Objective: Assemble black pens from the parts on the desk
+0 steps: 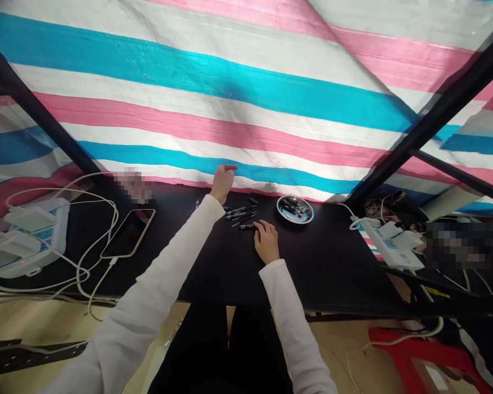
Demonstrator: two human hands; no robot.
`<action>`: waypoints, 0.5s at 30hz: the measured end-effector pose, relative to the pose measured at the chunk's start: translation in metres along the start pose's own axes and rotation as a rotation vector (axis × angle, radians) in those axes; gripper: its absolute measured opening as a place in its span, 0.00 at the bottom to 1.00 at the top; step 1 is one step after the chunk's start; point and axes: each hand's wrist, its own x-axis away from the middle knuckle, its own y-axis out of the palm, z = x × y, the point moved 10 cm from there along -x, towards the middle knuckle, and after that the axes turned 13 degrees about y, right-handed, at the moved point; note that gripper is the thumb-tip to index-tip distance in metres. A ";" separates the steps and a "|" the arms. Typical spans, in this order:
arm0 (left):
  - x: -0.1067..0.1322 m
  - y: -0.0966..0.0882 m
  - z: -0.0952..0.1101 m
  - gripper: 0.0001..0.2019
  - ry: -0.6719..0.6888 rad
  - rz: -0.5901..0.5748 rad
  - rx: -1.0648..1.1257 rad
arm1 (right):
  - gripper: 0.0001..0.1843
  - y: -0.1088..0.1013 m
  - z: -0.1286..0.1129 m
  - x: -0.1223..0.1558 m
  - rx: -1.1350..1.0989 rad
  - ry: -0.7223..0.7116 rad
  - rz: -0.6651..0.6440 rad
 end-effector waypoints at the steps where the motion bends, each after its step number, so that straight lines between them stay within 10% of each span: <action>1: -0.001 0.001 0.001 0.12 0.029 0.000 0.045 | 0.18 0.001 -0.001 0.001 0.012 0.000 -0.008; 10: 0.009 -0.012 0.031 0.13 0.423 0.137 0.141 | 0.13 0.001 -0.004 0.003 0.076 0.023 -0.011; 15: 0.034 0.005 0.040 0.13 0.698 -0.147 -0.054 | 0.13 -0.006 0.002 0.001 0.078 0.074 0.045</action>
